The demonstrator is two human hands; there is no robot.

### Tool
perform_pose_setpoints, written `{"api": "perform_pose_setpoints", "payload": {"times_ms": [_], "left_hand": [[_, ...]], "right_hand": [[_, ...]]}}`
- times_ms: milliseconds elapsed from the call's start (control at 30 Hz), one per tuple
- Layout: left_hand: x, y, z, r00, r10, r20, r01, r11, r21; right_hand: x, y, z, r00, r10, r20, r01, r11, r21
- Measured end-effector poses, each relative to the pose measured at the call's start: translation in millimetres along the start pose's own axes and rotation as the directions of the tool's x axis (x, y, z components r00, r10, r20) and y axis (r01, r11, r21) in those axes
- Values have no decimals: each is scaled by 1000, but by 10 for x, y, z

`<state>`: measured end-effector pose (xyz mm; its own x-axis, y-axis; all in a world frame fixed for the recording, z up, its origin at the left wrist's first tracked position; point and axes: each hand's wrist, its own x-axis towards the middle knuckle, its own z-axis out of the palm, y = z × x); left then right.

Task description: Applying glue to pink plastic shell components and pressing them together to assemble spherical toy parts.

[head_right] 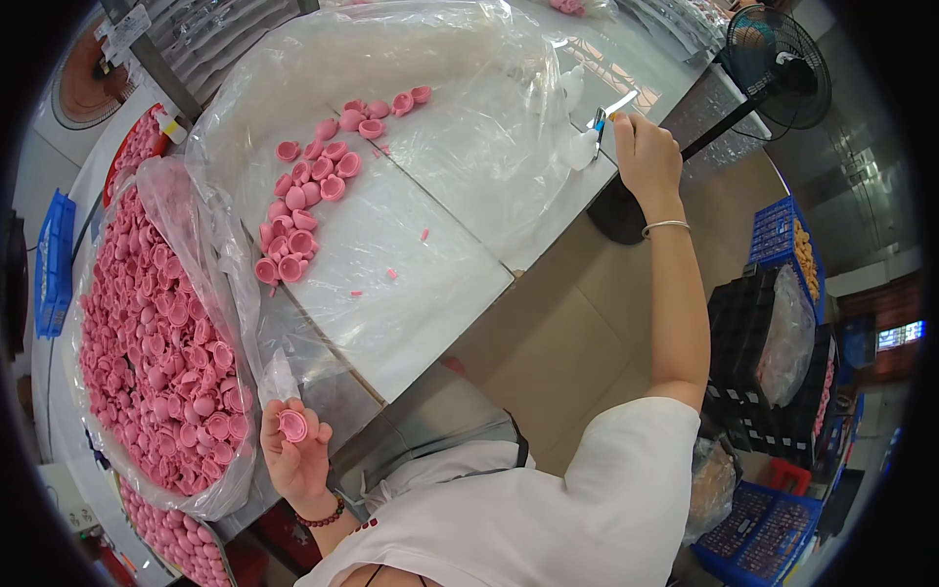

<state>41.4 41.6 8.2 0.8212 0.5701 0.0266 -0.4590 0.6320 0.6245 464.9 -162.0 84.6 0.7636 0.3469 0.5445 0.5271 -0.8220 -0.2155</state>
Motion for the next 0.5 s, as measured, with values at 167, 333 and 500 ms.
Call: {"api": "perform_pose_setpoints", "payload": {"times_ms": [167, 333, 500], "left_hand": [[10, -13, 9, 1000, 13, -28, -14, 1000, -26], [4, -1, 2, 1000, 21, -23, -22, 999, -33], [12, -4, 19, 1000, 18, -16, -19, 999, -43]], "right_hand": [[6, -6, 1, 1000, -4, 8, 4, 1000, -9], [54, 72, 78, 1000, -4, -17, 4, 1000, -20], [164, 758, 405, 720, 568, 398, -690, 648, 323]]}}
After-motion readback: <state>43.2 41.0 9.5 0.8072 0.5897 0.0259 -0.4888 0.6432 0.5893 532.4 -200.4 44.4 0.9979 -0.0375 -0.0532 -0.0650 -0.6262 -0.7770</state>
